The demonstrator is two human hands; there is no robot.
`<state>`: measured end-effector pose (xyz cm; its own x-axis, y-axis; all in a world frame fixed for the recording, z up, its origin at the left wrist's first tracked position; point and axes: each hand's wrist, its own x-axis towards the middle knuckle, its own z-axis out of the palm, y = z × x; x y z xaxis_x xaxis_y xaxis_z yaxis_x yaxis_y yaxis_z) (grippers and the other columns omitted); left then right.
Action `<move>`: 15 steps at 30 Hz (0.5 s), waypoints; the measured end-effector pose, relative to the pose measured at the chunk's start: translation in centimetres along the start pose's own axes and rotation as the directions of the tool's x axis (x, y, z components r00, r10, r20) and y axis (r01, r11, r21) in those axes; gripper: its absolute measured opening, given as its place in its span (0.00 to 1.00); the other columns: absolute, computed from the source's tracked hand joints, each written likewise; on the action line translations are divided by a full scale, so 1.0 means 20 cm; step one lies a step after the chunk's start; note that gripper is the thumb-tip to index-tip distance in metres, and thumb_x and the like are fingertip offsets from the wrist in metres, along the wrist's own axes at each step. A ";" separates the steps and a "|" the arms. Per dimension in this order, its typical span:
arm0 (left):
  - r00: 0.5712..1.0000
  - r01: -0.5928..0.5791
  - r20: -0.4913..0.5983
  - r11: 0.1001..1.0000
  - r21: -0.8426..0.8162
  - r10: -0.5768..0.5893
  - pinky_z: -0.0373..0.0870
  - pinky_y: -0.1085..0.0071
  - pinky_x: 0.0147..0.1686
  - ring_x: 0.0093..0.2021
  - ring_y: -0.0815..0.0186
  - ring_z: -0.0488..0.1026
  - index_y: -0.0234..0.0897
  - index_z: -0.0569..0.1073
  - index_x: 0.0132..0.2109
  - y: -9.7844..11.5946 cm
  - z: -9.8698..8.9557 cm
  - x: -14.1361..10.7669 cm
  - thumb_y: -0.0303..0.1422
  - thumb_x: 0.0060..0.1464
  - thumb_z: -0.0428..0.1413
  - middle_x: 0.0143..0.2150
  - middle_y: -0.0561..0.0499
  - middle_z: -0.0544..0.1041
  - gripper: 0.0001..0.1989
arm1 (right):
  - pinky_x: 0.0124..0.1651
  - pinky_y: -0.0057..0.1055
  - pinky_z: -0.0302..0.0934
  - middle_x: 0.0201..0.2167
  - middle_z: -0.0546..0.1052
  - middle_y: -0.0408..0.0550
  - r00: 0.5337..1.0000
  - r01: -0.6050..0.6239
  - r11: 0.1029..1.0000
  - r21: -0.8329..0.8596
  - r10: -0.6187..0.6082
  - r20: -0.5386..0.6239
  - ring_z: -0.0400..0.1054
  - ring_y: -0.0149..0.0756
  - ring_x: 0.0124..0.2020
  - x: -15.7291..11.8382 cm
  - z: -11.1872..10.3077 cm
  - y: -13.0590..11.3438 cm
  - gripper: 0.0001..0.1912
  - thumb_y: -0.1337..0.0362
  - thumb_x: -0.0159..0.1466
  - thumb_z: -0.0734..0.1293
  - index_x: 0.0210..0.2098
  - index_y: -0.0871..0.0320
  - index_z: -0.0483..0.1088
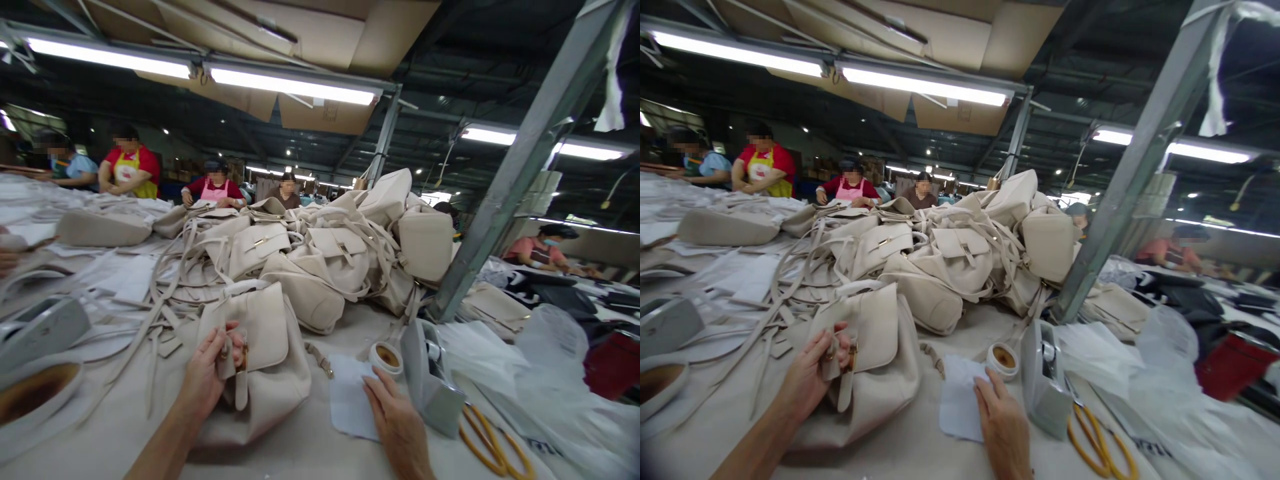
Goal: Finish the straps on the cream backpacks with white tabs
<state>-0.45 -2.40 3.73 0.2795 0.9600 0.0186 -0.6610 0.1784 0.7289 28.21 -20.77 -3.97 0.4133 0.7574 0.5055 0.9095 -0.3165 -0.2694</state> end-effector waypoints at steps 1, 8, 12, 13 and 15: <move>1.000 0.010 -0.012 1.000 -0.002 -0.010 0.63 0.77 0.19 0.20 0.72 0.66 0.34 0.72 0.39 0.02 0.01 0.00 0.34 0.41 0.66 0.25 0.53 0.74 0.18 | 0.52 0.44 0.67 0.54 0.75 0.55 0.998 0.003 0.995 0.096 0.003 -0.064 0.73 0.48 0.49 0.01 0.00 0.02 0.16 0.58 0.68 0.58 0.43 0.53 0.76; 0.993 0.116 -0.012 0.987 0.113 -0.115 0.72 0.71 0.27 0.31 0.64 0.75 0.34 0.73 0.33 0.15 0.07 -0.06 0.37 0.43 0.66 0.34 0.48 0.78 0.14 | 0.43 0.37 0.73 0.53 0.76 0.54 0.956 -0.194 0.621 0.760 0.292 0.006 0.74 0.48 0.47 0.15 -0.12 -0.24 0.34 0.47 0.57 0.69 0.59 0.54 0.65; 0.996 0.082 0.018 0.987 0.140 -0.085 0.71 0.72 0.34 0.33 0.65 0.74 0.33 0.76 0.32 0.21 0.11 -0.09 0.43 0.41 0.67 0.34 0.48 0.78 0.18 | 0.39 0.32 0.72 0.56 0.74 0.55 0.956 -0.178 0.253 0.951 0.274 0.107 0.75 0.45 0.46 0.25 -0.15 -0.64 0.41 0.50 0.55 0.72 0.64 0.54 0.58; 0.996 0.077 0.033 0.987 0.139 -0.083 0.70 0.72 0.33 0.32 0.66 0.74 0.33 0.76 0.31 0.21 0.11 -0.10 0.44 0.41 0.67 0.33 0.48 0.78 0.18 | 0.42 0.33 0.72 0.57 0.73 0.55 0.962 -0.157 0.202 0.967 0.251 0.104 0.73 0.46 0.48 0.28 -0.13 -0.73 0.42 0.50 0.55 0.72 0.64 0.54 0.58; 0.993 0.084 0.073 0.990 0.112 -0.092 0.69 0.72 0.34 0.31 0.66 0.74 0.33 0.77 0.31 0.22 0.12 -0.11 0.46 0.41 0.67 0.32 0.48 0.78 0.19 | 0.49 0.35 0.69 0.59 0.71 0.56 0.972 -0.132 0.154 0.979 0.213 0.098 0.70 0.47 0.53 0.33 -0.08 -0.89 0.41 0.51 0.54 0.73 0.63 0.56 0.59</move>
<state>-2.33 -4.32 8.48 0.3896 0.9210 0.0011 -0.5528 0.2328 0.8001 14.78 -11.10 5.39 0.5912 0.7246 0.3541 0.0423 0.4106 -0.9108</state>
